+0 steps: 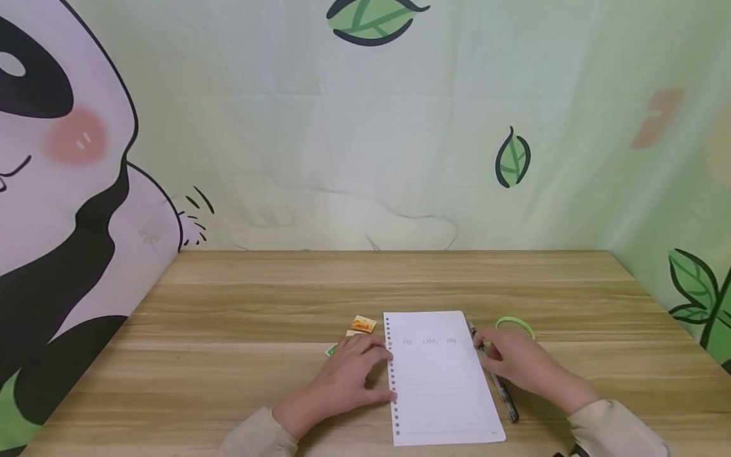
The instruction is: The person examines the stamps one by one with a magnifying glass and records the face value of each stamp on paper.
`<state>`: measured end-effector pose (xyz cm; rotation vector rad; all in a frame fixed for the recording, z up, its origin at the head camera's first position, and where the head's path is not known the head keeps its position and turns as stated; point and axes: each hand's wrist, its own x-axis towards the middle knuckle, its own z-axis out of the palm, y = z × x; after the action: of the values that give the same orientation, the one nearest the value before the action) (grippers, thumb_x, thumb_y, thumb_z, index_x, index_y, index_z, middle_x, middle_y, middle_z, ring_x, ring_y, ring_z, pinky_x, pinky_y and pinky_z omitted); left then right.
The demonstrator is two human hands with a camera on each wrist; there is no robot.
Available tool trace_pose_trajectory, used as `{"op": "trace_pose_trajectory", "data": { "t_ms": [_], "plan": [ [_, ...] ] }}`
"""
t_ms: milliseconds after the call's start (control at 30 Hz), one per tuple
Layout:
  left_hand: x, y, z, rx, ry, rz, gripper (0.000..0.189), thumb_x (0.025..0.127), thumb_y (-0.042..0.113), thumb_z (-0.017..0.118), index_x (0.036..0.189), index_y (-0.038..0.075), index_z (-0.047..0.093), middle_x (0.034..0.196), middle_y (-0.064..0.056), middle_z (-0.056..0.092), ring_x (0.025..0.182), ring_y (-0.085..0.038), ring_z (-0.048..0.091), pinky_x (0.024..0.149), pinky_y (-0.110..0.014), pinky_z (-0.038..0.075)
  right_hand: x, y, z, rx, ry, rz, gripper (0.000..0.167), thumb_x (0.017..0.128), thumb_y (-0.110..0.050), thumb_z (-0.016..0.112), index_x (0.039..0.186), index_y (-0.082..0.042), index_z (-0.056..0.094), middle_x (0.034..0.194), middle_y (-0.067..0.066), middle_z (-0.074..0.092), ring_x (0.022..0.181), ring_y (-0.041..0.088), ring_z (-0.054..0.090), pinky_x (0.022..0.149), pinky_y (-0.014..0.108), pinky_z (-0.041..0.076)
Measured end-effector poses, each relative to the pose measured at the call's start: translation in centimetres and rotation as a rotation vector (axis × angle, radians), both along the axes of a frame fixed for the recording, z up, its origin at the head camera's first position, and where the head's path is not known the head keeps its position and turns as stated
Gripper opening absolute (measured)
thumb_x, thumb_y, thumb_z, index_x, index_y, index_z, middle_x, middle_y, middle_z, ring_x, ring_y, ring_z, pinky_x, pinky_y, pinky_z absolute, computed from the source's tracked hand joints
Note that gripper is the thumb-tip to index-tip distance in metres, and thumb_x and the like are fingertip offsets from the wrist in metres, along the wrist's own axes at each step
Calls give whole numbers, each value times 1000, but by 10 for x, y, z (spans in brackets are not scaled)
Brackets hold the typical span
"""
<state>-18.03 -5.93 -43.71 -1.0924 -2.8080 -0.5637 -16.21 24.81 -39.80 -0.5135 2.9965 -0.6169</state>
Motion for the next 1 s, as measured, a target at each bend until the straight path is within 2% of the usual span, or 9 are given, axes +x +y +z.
{"op": "trace_pose_trajectory", "data": {
  "t_ms": [333, 500, 633, 867, 1000],
  "plan": [
    [0, 0, 0, 2, -5, -1, 54, 76, 52, 75, 117, 20, 63, 128, 2, 54, 124, -20, 48, 109, -54, 36, 0, -5, 0, 14, -12, -14, 21, 84, -6, 66, 104, -7, 59, 59, -6, 46, 50, 4, 38, 45, 18, 32],
    [0, 0, 0, 1, 2, -2, 54, 76, 52, 75, 117, 20, 63, 127, 2, 54, 123, -20, 48, 109, -52, 36, 0, -4, 2, 4, 7, 17, 23, 83, -4, 65, 105, -6, 60, 58, -8, 45, 48, 2, 37, 44, 17, 32],
    [1, -1, 1, 9, -4, -4, 55, 76, 52, 75, 118, 19, 63, 127, 1, 54, 123, -20, 48, 109, -53, 36, -1, -2, 7, -21, 61, 50, 21, 81, -2, 61, 102, -7, 63, 55, -11, 39, 48, -1, 32, 45, 17, 30],
    [0, -1, 0, 9, -2, -7, 55, 76, 52, 74, 118, 19, 63, 127, 2, 54, 123, -20, 48, 109, -55, 36, 0, -2, 17, -63, 53, 36, 12, 84, -5, 56, 90, -13, 62, 58, -10, 34, 52, 1, 29, 48, 18, 29],
    [1, -1, 1, 13, 0, -9, 55, 76, 52, 74, 118, 19, 63, 127, 1, 54, 123, -20, 48, 109, -54, 36, 1, -5, 21, -70, 68, 49, 11, 86, -5, 56, 89, -13, 62, 59, -10, 37, 53, 0, 31, 49, 18, 31]
  ]
}}
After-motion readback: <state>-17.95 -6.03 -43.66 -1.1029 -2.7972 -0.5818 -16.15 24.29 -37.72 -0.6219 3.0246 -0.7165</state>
